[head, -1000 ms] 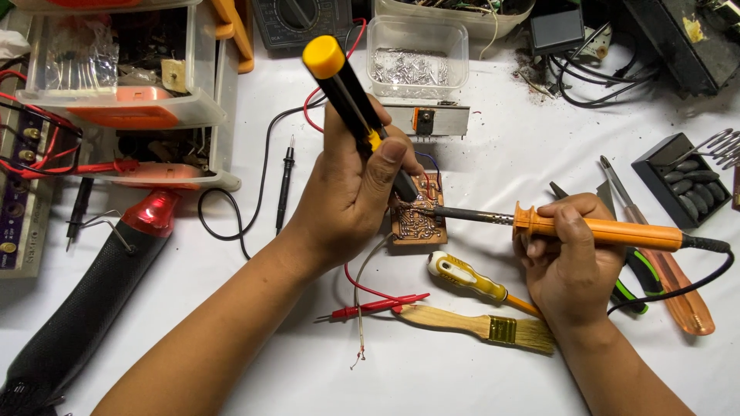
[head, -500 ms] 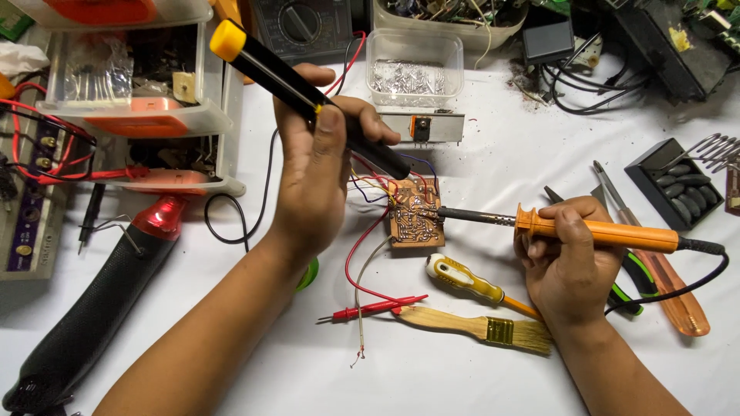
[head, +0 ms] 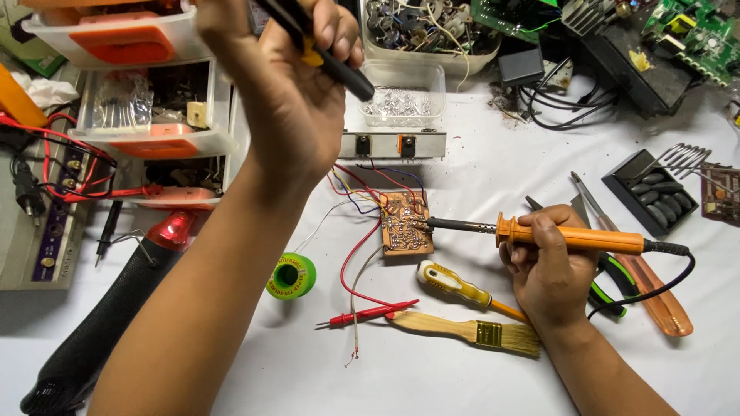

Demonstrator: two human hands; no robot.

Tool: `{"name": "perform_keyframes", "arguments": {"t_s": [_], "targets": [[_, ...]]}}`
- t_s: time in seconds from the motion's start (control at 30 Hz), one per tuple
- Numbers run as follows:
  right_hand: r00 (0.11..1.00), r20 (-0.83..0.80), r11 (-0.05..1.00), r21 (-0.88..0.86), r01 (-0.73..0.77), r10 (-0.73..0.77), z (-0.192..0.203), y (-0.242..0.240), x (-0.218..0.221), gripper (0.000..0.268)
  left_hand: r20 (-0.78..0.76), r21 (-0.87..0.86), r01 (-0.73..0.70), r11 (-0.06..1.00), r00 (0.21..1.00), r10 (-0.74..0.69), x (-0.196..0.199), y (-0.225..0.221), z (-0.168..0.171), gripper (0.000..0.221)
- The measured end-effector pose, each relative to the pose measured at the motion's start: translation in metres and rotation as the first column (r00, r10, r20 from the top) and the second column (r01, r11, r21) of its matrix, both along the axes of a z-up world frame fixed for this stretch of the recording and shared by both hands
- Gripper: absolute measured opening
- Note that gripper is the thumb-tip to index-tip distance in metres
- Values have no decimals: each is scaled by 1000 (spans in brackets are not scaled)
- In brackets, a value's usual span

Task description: Desoldering electronic components from a printed circuit board using a soldering iron and a manual desoldering pump.

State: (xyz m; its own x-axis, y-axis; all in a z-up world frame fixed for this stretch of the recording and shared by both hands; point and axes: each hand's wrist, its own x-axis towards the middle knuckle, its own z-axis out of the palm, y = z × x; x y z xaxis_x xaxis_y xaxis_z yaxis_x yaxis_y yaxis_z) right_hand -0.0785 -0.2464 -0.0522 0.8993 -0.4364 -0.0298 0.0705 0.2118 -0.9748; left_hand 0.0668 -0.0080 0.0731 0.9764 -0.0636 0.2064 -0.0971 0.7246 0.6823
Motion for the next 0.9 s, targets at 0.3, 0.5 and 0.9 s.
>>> {"name": "perform_keyframes", "arguments": {"t_s": [0.3,0.5,0.9], "targets": [[1000,13,1000,-9,14,-14,-2,-2,-1,18,356,87,-157,984,927,116,30,-21,-36,23],[1000,17,1000,11,-12,11,-3,-3,-2,17,380,99,-148,984,920,100,13,-10,-38,26],[996,3,996,-21,-84,84,-1,-1,-2,18,443,545,-205,813,894,-71,-72,13,-63,36]]}}
